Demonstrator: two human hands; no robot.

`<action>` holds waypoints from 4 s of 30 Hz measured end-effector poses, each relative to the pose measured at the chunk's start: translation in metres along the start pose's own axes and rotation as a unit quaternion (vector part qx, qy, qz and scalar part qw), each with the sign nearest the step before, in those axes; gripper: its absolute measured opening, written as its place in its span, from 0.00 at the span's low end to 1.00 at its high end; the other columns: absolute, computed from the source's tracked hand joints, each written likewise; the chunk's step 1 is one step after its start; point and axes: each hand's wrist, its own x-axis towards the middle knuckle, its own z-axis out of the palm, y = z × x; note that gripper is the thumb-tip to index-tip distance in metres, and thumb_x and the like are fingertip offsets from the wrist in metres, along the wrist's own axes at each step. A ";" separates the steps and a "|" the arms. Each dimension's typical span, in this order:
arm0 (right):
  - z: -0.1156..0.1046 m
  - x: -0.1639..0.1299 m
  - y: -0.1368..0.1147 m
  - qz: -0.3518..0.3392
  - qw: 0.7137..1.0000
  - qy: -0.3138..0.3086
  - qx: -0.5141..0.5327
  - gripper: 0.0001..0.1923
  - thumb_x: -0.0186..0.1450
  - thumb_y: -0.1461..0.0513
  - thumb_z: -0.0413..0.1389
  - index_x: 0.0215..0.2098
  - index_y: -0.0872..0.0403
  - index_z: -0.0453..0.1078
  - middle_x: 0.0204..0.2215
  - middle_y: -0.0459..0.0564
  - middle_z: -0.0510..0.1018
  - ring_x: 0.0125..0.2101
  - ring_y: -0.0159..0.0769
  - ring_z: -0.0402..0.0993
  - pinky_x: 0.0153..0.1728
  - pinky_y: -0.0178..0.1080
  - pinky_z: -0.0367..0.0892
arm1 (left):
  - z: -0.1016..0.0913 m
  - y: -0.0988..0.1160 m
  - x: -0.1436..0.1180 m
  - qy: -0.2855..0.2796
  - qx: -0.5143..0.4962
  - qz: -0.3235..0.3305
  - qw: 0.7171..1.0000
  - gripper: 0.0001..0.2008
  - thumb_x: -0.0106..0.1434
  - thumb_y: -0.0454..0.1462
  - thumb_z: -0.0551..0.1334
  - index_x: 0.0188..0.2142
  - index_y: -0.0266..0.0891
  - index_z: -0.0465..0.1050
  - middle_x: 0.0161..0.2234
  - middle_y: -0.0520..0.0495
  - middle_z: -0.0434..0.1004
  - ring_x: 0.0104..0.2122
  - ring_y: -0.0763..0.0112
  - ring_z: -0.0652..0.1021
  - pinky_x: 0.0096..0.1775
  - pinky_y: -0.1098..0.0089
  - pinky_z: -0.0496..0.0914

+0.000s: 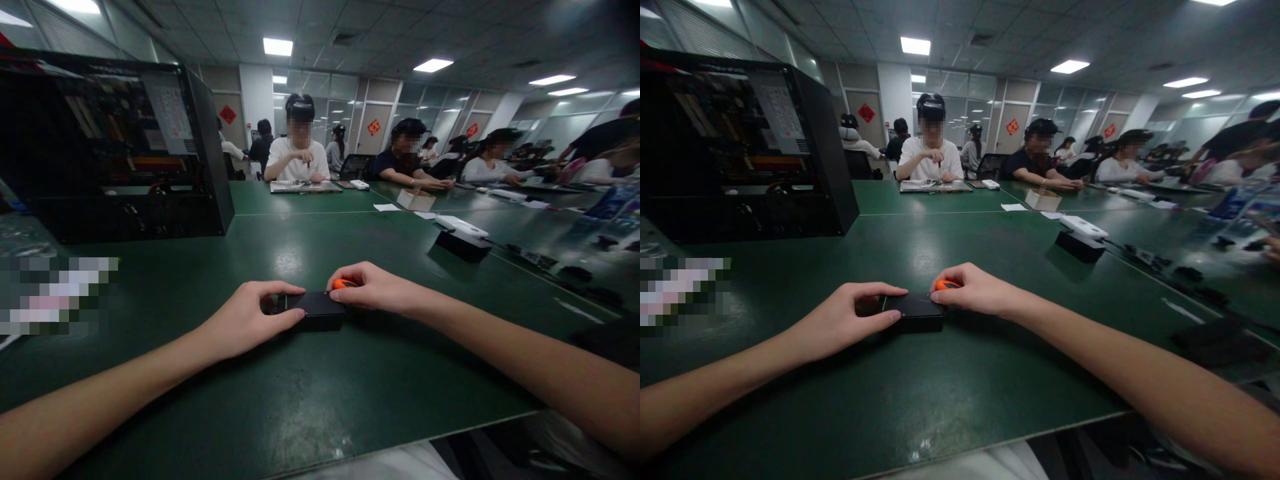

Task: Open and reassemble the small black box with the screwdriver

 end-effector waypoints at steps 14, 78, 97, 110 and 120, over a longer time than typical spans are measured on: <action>-0.023 -0.038 -0.041 -0.287 0.910 0.267 -0.134 0.17 0.71 0.50 0.54 0.48 0.54 0.72 0.37 0.51 0.81 0.36 0.36 0.76 0.32 0.36 0.70 | 0.015 -0.006 -0.001 0.092 0.064 0.124 0.986 0.17 0.65 0.38 0.64 0.53 0.42 0.76 0.52 0.45 0.79 0.51 0.58 0.77 0.54 0.58 0.69; -0.009 -0.028 -0.034 -0.366 0.874 0.306 -0.089 0.30 0.65 0.56 0.64 0.63 0.43 0.62 0.42 0.48 0.76 0.38 0.36 0.76 0.44 0.42 0.77 | 0.030 0.015 -0.030 -0.027 0.280 0.299 0.912 0.26 0.67 0.33 0.58 0.65 0.41 0.63 0.66 0.36 0.65 0.56 0.50 0.73 0.55 0.50 0.72; -0.008 -0.026 -0.032 -0.354 0.901 0.241 -0.061 0.28 0.68 0.54 0.59 0.63 0.44 0.59 0.40 0.47 0.77 0.40 0.37 0.78 0.43 0.41 0.77 | 0.035 0.013 -0.028 -0.065 0.304 0.239 0.920 0.30 0.69 0.32 0.54 0.70 0.46 0.57 0.25 0.52 0.80 0.22 0.65 0.77 0.28 0.67 0.67; -0.006 -0.028 -0.032 -0.347 0.912 0.215 -0.037 0.35 0.65 0.54 0.63 0.67 0.43 0.55 0.38 0.45 0.78 0.37 0.37 0.80 0.42 0.42 0.79 | 0.023 0.006 -0.015 -0.072 0.363 0.293 0.881 0.34 0.66 0.31 0.57 0.70 0.51 0.55 0.25 0.54 0.80 0.21 0.64 0.78 0.27 0.67 0.68; 0.008 -0.010 -0.025 -0.397 0.881 0.258 0.003 0.31 0.68 0.58 0.61 0.64 0.44 0.53 0.39 0.46 0.78 0.40 0.37 0.80 0.45 0.44 0.78 | 0.025 0.004 -0.017 -0.088 0.347 0.282 0.890 0.35 0.67 0.31 0.57 0.71 0.51 0.52 0.29 0.54 0.81 0.23 0.62 0.79 0.28 0.65 0.68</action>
